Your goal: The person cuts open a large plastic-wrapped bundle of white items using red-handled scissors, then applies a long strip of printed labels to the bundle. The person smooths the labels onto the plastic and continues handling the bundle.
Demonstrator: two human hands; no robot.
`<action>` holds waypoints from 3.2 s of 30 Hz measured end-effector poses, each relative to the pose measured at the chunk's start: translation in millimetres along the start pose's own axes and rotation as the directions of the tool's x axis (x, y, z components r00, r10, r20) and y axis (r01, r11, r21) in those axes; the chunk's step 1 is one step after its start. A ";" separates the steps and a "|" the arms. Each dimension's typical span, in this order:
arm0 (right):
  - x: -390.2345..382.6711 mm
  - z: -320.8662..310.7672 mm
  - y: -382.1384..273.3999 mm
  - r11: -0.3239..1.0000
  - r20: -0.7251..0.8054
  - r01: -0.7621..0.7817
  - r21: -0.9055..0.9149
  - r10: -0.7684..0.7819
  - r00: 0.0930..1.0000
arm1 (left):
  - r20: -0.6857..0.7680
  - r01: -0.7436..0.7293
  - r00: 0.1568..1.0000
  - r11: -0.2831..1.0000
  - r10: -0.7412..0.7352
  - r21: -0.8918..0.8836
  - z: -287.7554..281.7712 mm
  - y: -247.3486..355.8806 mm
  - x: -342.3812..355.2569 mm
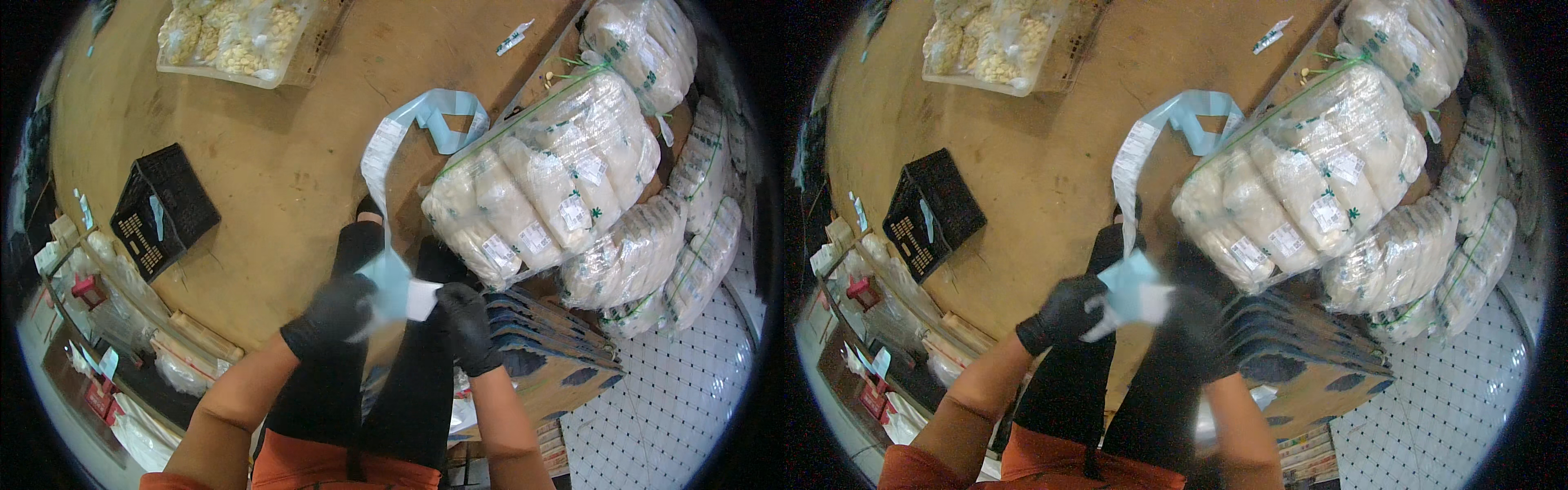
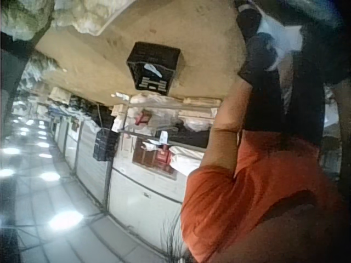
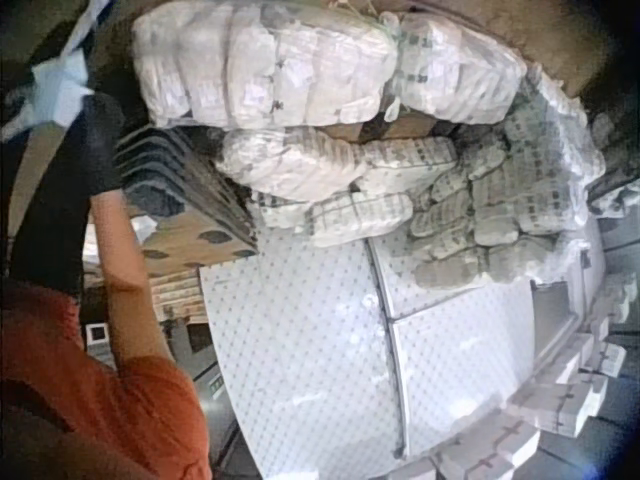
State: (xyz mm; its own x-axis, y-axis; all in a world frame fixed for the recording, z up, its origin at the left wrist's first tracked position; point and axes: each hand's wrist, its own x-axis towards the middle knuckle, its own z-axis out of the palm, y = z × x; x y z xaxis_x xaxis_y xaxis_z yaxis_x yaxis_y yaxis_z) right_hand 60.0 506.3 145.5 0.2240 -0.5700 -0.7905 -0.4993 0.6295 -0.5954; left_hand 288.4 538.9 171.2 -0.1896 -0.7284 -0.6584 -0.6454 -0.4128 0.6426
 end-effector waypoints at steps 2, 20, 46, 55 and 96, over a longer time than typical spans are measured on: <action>5.0 -24.2 29.9 0.994 -0.147 0.022 -0.105 -0.037 0.988 | -0.122 0.130 0.987 0.954 -0.100 0.271 -0.7 -16.9 8.5; 59.1 -35.6 68.3 0.876 -0.672 0.091 -0.475 -0.427 0.605 | 0.030 -0.228 0.974 0.960 0.226 0.163 130.3 -52.1 186.1; 97.6 44.4 100.4 0.619 -0.296 0.044 -0.784 -0.435 0.851 | 0.102 -0.571 0.821 0.799 0.562 0.188 120.1 -75.7 185.5; 104.6 -1.0 78.4 0.458 -0.338 -0.094 -0.884 -0.488 0.805 | 0.097 -0.511 0.859 0.830 0.503 0.222 119.6 -71.9 179.7; 81.1 14.3 66.8 0.674 -0.455 -0.154 -0.723 -0.297 0.839 | 0.239 -0.397 0.909 0.880 0.340 0.259 110.8 -66.4 180.9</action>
State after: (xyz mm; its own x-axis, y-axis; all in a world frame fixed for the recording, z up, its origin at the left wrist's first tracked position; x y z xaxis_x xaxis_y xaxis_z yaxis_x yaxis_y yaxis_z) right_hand 56.8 509.7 39.6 -0.0449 -0.9059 -0.4212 -0.9757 0.1302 -0.1760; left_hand 215.0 495.1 -34.0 -0.5690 -0.6719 -0.4742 -0.6846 0.0676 0.7258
